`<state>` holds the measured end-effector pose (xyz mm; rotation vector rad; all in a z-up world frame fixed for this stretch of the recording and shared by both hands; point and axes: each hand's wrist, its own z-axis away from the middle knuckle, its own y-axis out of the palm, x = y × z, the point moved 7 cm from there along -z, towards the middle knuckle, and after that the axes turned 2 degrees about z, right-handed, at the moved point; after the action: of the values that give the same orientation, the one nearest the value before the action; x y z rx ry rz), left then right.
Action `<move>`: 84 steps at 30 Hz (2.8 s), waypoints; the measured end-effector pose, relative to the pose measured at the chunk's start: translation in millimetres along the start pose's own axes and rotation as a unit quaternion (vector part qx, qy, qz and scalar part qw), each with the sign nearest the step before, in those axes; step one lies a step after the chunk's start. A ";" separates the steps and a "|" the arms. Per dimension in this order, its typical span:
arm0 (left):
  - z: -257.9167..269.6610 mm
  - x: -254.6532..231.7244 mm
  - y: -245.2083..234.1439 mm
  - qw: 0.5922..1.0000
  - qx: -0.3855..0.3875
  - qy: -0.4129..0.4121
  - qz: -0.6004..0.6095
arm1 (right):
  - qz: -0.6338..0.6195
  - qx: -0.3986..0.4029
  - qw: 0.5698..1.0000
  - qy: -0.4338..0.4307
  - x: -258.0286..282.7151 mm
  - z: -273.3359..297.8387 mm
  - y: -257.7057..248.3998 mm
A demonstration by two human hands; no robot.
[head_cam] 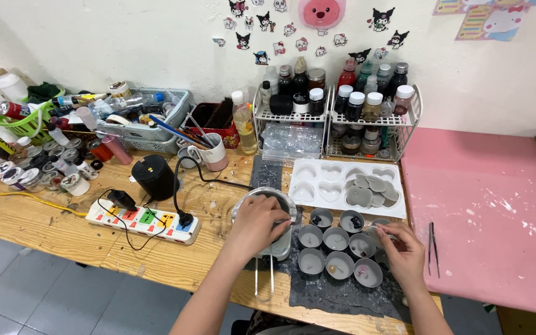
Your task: Preparing wicks and molds then pouring melted wax into small containers.
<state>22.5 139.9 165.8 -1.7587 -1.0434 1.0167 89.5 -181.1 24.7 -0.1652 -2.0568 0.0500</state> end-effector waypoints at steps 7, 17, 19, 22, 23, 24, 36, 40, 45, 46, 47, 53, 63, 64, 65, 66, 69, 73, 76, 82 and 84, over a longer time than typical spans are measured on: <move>-3.6 -13.2 -13.6 0.998 -0.034 0.041 0.023 | -0.006 -0.006 1.000 -0.007 -1.9 -1.4 -2.6; 40.7 -7.8 -46.2 0.993 -0.107 -0.045 0.037 | -0.037 -0.007 0.999 0.026 -25.1 0.3 -4.8; 61.0 -11.8 -54.7 0.987 -0.079 -0.111 0.080 | -0.049 -0.012 0.997 0.059 -17.4 -2.8 -0.2; 109.4 8.6 -7.3 0.903 0.123 -0.371 0.181 | -0.067 0.023 0.989 0.129 6.1 -14.7 20.8; 125.0 14.8 28.7 0.865 0.151 -0.391 0.276 | -0.107 0.087 0.982 0.126 6.7 -18.8 33.8; 141.6 18.8 64.1 0.817 0.179 -0.407 0.368 | -0.146 0.149 0.970 0.125 7.6 -19.7 46.5; 108.3 -29.9 142.7 0.554 0.090 -0.248 0.790 | 0.009 0.345 0.931 0.119 71.6 -45.5 179.8; 112.7 -22.2 152.0 0.546 0.079 -0.229 0.802 | 0.063 0.354 0.928 0.098 110.0 -42.0 187.8; 118.3 -15.3 153.9 0.544 0.077 -0.231 0.803 | -0.078 0.433 0.880 0.179 118.6 -32.7 205.1; 119.0 -14.7 151.5 0.543 0.077 -0.232 0.804 | -0.078 0.434 0.880 0.179 119.0 -32.6 209.4; 120.4 -13.7 150.1 0.543 0.078 -0.240 0.801 | -0.060 0.445 0.880 0.153 121.7 -32.2 214.4; 128.5 2.3 146.1 0.548 0.054 -0.233 0.801 | -0.041 0.454 0.882 0.119 127.0 -45.6 218.2; 141.1 27.8 129.6 0.570 0.058 -0.285 0.768 | -0.054 0.370 0.924 0.087 163.2 -87.5 186.3; 141.4 27.9 128.3 0.570 0.057 -0.285 0.768 | -0.054 0.370 0.923 0.086 161.3 -86.9 190.0; 141.8 28.1 127.0 0.575 0.057 -0.285 0.765 | -0.052 0.367 0.925 0.079 160.0 -86.9 193.2; 142.1 28.5 125.6 0.580 0.057 -0.285 0.761 | -0.050 0.363 0.927 0.072 158.9 -86.8 196.4; 142.6 30.7 126.5 0.578 0.057 -0.284 0.763 | -0.110 0.400 0.906 -0.081 133.1 -85.1 217.2; 144.3 34.1 124.0 0.584 0.058 -0.309 0.748 | -0.019 0.397 0.916 0.064 157.9 -80.2 232.0; 144.8 37.3 124.7 0.597 0.061 -0.298 0.743 | 0.029 0.410 0.911 0.037 158.8 -77.4 242.3; 145.4 40.2 124.1 0.596 0.066 -0.288 0.747 | 0.062 0.432 0.898 0.060 152.3 -72.9 249.3; 146.1 41.5 124.3 0.594 0.066 -0.296 0.745 | 0.054 0.416 0.906 0.051 157.3 -75.8 247.2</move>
<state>-66.8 175.7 -5.2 -1.9882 0.6143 2.6962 107.0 82.7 171.9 0.2458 -1.7535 0.9491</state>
